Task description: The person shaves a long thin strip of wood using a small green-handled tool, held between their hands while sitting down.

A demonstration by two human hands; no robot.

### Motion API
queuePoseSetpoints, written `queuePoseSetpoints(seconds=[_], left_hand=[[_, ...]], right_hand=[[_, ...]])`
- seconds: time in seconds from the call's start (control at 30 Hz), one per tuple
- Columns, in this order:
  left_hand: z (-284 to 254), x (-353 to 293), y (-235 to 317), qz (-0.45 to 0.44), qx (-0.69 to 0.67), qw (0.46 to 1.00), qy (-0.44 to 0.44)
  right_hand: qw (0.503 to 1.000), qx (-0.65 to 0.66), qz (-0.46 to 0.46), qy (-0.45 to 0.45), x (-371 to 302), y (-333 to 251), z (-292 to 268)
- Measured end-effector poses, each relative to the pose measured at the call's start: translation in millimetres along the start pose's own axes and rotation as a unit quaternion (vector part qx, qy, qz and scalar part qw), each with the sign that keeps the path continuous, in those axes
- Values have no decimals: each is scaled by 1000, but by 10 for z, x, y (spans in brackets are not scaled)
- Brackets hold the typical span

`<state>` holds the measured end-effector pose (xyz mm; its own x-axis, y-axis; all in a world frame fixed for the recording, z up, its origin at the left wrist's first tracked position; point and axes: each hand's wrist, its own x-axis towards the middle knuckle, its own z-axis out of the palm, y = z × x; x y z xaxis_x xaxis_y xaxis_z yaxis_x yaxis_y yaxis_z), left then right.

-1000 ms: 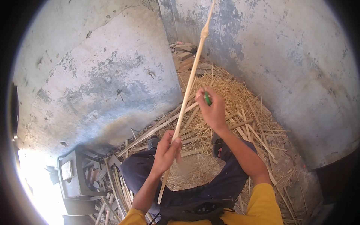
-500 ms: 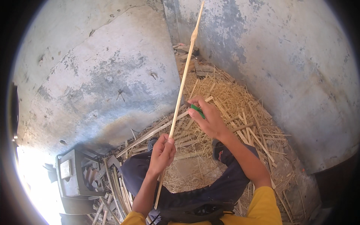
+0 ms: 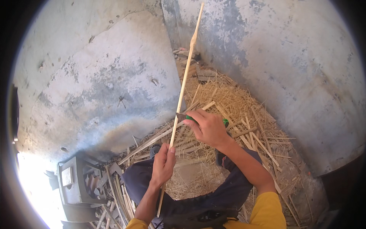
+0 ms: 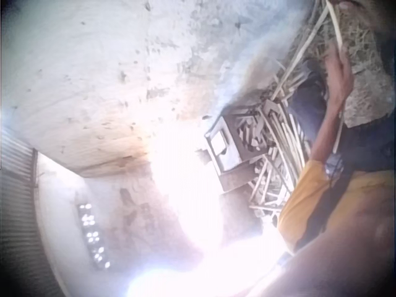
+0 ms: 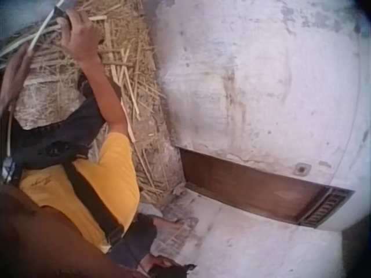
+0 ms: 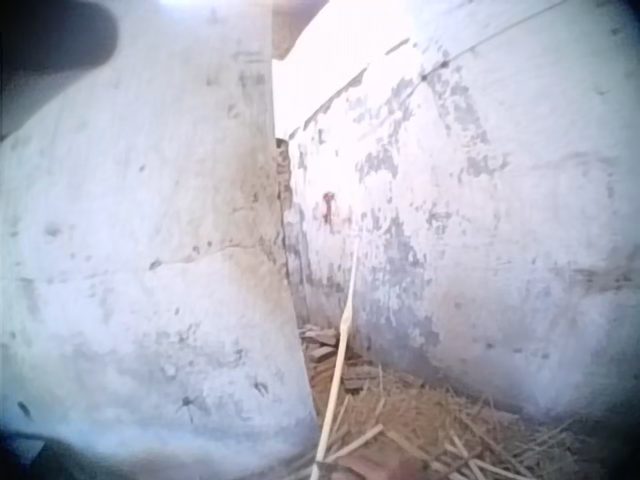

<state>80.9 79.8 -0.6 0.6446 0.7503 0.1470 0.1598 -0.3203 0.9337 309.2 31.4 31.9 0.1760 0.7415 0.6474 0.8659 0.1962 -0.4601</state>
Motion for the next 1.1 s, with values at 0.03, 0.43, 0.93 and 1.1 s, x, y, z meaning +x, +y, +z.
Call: queuePoseSetpoints(seconds=[0.03,0.43,0.93,1.1], left_hand=[[-1,-2,2,3,3,1000,0],[-65,-128,-77,6,48,999,12],[-169,-588,-314,-27,16,999,-29],[-272,-378,-205,-30,-13,999,32]], right_hand=[[1000,1,7,-2,4,-2,-6],[999,-16,-30,21,45,66,99],[986,-77,115,88,384,823,-205],[987,46,145,49,146,587,-50]])
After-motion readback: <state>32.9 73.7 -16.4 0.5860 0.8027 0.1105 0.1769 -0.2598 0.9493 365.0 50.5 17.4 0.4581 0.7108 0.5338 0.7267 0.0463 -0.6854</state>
